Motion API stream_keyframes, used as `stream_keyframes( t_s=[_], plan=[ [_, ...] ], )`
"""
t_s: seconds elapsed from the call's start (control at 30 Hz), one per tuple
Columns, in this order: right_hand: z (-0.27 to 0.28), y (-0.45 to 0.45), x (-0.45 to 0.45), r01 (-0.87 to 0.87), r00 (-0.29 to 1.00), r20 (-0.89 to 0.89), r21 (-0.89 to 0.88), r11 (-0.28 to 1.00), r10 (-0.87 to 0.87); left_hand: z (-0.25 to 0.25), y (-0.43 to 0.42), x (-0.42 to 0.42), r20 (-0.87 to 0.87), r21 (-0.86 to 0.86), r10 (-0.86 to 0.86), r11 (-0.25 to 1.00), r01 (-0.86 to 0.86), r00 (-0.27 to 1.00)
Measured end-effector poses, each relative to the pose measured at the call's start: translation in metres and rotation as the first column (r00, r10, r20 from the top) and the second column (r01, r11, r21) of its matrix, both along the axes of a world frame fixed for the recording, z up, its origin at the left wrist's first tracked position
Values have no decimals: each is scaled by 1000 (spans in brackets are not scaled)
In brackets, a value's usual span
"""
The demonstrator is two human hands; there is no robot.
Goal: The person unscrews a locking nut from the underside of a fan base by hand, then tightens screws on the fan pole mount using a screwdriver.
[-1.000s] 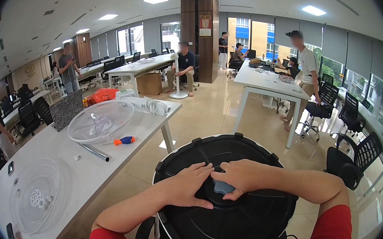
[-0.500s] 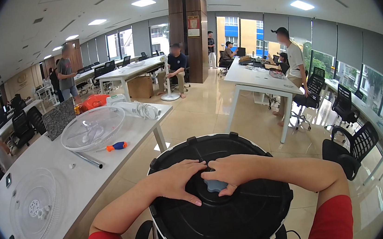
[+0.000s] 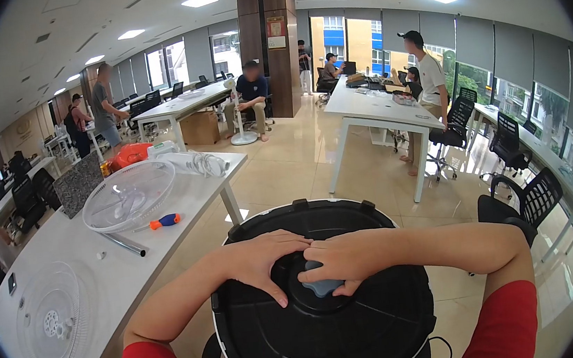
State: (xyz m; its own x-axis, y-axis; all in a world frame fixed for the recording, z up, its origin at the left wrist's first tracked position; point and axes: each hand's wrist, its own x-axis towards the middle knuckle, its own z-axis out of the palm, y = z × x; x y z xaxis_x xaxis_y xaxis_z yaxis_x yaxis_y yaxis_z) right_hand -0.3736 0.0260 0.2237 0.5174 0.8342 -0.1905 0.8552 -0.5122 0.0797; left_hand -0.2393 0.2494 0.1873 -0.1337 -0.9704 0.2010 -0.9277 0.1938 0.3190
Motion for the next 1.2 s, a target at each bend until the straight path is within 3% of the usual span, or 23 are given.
stream_keyframes(
  t_s=[0.37, 0.6, 0.7, 0.77, 1.2],
  plan=[
    [2, -11, -14, -76, 997, -15, 153, 985, 79, -3, -4, -4, 8, -32, -34, 999, 34, 999],
    [-1, -7, -17, -158, 983, 107, 106, 982, 146, 5, -7, -6, 7, 11, -33, 999, 33, 999],
    [2, -2, -23, -125, 991, 76, 190, 974, 112, 2, -8, -4, 7, 20, -19, 1000, 19, 1000],
    [2, 1, -25, -30, 999, -35, 278, 960, 42, -1, -9, -3, 5, -9, -38, 999, 38, 999],
    [-10, 0, -7, -72, 990, -85, 362, 929, 110, -2, -9, -5, 13, -19, -40, 999, 40, 999]
  ],
)
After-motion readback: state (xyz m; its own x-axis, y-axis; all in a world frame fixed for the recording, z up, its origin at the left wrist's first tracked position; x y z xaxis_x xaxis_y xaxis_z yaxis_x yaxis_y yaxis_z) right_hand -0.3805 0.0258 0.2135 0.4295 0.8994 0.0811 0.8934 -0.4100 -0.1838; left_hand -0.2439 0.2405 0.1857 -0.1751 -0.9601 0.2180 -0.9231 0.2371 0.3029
